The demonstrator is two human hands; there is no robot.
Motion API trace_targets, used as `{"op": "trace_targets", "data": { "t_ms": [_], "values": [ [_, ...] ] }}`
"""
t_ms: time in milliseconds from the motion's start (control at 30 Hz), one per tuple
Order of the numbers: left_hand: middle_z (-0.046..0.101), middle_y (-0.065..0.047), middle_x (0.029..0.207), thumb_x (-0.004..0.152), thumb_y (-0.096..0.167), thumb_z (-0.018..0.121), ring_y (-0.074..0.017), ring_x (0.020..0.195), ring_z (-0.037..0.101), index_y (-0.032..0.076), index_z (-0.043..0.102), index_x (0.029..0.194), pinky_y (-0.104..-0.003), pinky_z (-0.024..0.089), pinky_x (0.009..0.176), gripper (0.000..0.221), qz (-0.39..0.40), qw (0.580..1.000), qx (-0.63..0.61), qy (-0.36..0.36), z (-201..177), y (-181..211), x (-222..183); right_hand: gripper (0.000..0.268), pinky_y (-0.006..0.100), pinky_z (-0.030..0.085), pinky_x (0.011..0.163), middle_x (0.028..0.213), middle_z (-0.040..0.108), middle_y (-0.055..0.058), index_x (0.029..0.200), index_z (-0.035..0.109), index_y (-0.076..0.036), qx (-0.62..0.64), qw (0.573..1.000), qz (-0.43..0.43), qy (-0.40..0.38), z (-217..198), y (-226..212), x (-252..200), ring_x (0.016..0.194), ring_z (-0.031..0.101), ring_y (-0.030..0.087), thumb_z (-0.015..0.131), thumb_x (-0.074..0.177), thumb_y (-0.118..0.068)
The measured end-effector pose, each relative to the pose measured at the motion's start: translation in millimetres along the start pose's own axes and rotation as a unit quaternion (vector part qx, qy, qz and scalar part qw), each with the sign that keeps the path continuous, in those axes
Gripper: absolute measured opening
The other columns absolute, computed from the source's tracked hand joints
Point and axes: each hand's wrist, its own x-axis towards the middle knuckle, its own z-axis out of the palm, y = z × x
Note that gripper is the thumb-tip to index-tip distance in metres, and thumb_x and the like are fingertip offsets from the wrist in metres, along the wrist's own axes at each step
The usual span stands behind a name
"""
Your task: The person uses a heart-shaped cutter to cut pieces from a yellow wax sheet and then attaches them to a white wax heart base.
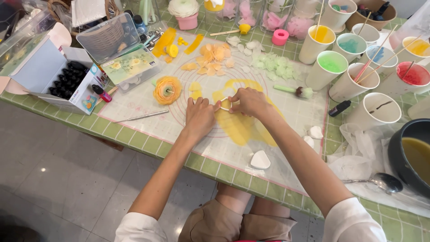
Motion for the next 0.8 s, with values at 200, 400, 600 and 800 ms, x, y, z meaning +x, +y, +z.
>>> {"op": "trace_targets", "data": {
  "t_ms": [200,400,600,800],
  "values": [
    [0.069,-0.013,0.083,0.097,0.014,0.059,-0.0268,0.091,0.062,0.01,0.08,0.105,-0.045,0.039,0.085,0.022,-0.009,0.999,0.026,-0.017,3,3,1,0.041,0.03,0.053,0.055,0.065,0.071,0.001,0.115,0.08,-0.026,0.037,0.999,0.017,-0.011,-5,-3,2,0.054,0.068,0.016,0.085,0.078,-0.043],
    [0.068,-0.012,0.083,0.088,0.011,0.061,-0.0261,0.09,0.062,0.007,0.08,0.108,-0.043,0.038,0.082,0.028,0.047,0.998,0.047,-0.008,-5,2,3,0.042,0.031,0.052,0.06,0.064,0.071,0.001,0.117,0.079,-0.028,0.025,0.999,0.021,0.034,9,-1,-2,0.054,0.068,0.014,0.083,0.08,-0.046],
    [0.067,-0.013,0.082,0.092,0.014,0.063,-0.0276,0.089,0.061,0.011,0.081,0.096,-0.045,0.037,0.081,0.019,0.036,0.999,0.004,-0.029,-10,18,6,0.042,0.032,0.053,0.061,0.063,0.069,0.0,0.12,0.077,-0.029,0.03,0.999,0.017,0.028,7,-2,-7,0.054,0.067,0.015,0.08,0.082,-0.047],
    [0.068,-0.009,0.088,0.089,0.009,0.063,-0.0248,0.096,0.062,0.005,0.077,0.092,-0.042,0.04,0.088,0.015,0.069,0.995,0.069,-0.013,16,22,-2,0.036,0.034,0.051,0.065,0.062,0.07,0.0,0.117,0.08,-0.028,-0.007,0.999,-0.007,0.052,19,8,4,0.06,0.068,0.012,0.078,0.086,-0.047]
  ]
}}
